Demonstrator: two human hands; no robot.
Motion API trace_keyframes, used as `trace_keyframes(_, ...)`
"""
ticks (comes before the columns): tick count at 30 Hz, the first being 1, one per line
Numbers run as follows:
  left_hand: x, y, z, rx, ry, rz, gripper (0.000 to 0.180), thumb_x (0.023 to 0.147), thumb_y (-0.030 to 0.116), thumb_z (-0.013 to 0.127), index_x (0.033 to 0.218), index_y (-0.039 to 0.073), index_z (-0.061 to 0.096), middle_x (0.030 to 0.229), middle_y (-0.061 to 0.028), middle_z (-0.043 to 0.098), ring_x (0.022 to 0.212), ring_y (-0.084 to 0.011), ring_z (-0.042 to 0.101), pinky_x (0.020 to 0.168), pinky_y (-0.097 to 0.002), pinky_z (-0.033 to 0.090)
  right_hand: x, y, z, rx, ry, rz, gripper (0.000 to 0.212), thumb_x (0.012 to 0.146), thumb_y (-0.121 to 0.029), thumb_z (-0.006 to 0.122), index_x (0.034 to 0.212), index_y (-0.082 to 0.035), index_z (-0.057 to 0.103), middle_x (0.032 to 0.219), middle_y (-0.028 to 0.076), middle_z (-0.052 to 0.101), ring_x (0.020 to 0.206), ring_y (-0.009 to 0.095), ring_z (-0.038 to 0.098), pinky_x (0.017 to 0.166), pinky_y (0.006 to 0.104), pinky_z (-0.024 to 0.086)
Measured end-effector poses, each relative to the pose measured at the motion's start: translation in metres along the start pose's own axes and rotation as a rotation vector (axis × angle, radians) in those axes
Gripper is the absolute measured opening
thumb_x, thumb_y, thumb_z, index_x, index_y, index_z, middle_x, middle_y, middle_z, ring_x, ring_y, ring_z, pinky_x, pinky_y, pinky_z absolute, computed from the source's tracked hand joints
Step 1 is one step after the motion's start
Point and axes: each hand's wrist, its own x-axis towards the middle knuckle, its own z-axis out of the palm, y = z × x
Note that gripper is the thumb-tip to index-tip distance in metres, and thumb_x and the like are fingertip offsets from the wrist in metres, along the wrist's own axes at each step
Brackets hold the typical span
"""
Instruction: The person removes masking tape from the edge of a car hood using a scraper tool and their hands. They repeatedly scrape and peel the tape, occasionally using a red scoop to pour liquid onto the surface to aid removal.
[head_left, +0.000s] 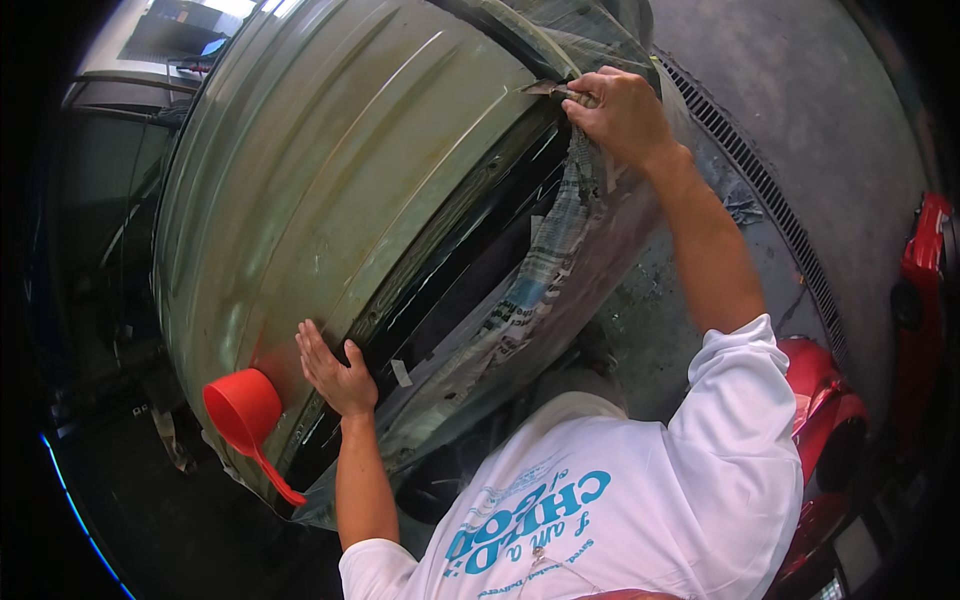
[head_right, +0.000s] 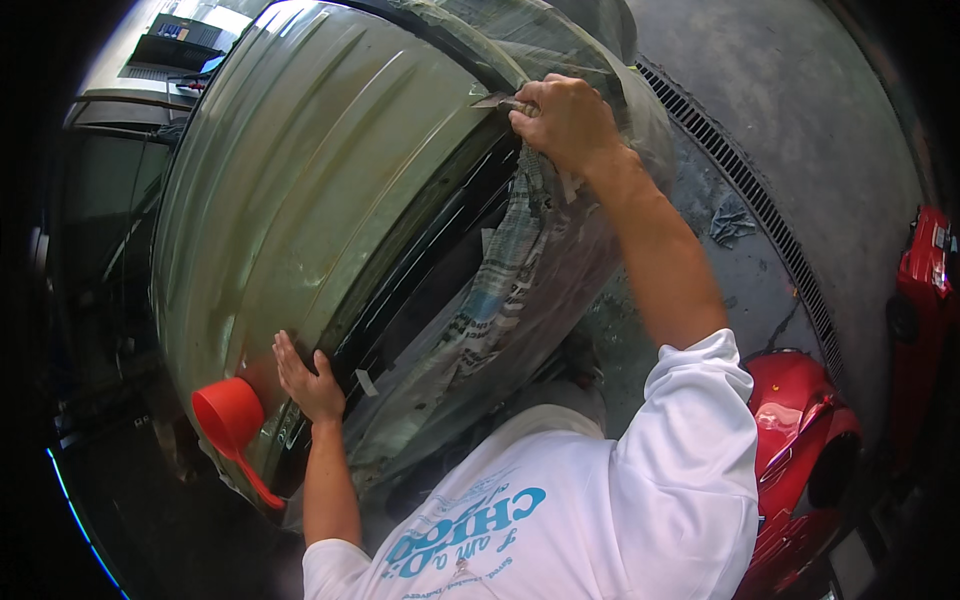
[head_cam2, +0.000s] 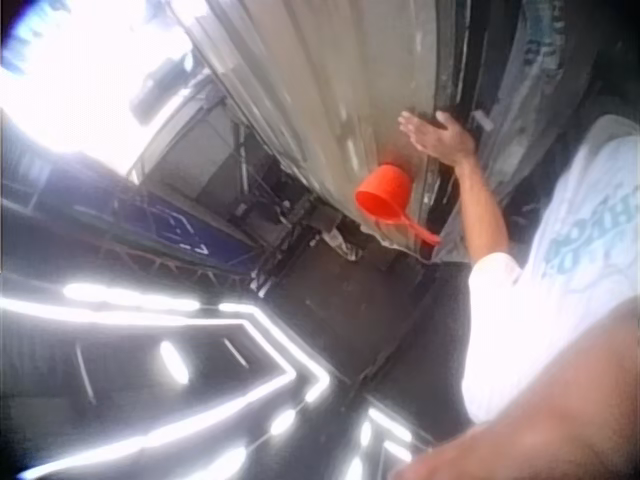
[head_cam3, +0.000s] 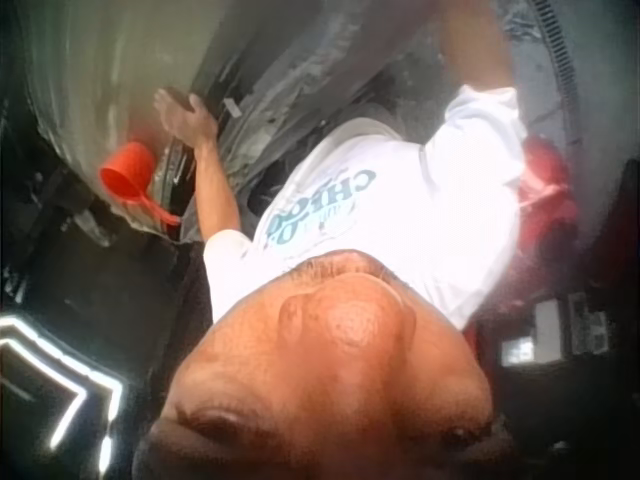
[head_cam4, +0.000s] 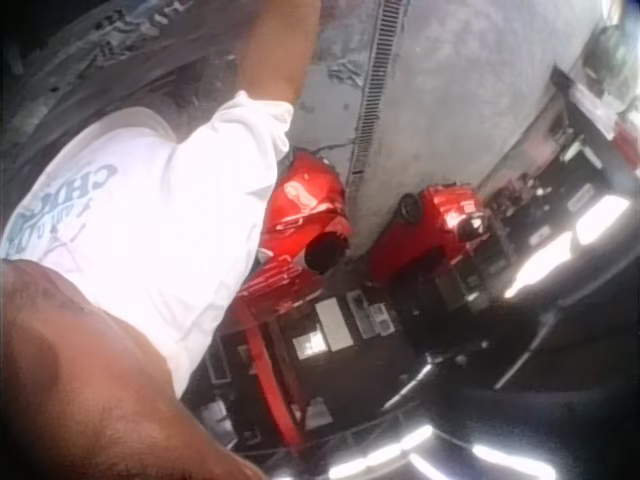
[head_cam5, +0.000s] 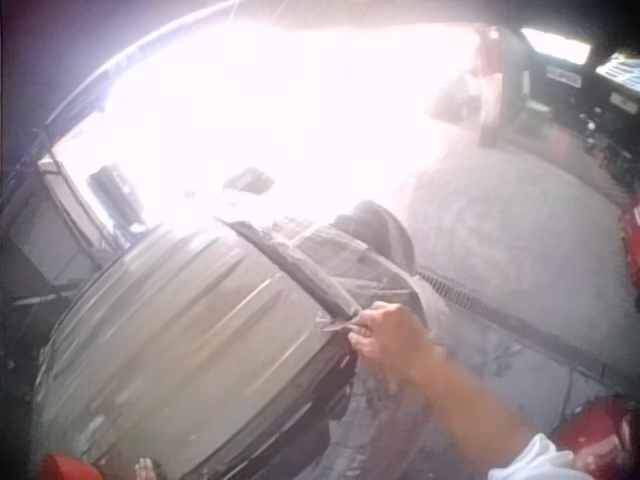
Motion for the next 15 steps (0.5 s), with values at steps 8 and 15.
trace_keyframes(8,-0.001,-0.001,0.0,-0.008,0.007,0.006,0.079,0.1,0.034,0.056,0.17,0.007,0.03,0.174,-0.0171,0.034,0.163,-0.0358,0.028,0.132,-0.0529,0.019,0.009,0.001,0.001,0.008,-0.005,-0.03,0.033,0.088,-0.027,0.084,0.111,-0.003,0.082,0.096,0.015,0.076,0.084,0.03,0.074,0.08,0.0399,0.059)
trace_keyframes(15,0.0,-0.002,0.001,-0.01,0.005,-0.007,0.08,0.099,0.031,0.058,0.17,0.007,0.03,0.174,-0.0166,0.035,0.163,-0.0351,0.028,0.132,-0.0518,0.018,-0.001,0.0,0.004,0.036,-0.017,-0.012,0.033,0.089,-0.026,0.083,0.112,-0.002,0.081,0.096,0.017,0.076,0.087,0.032,0.076,0.083,0.041,0.059)
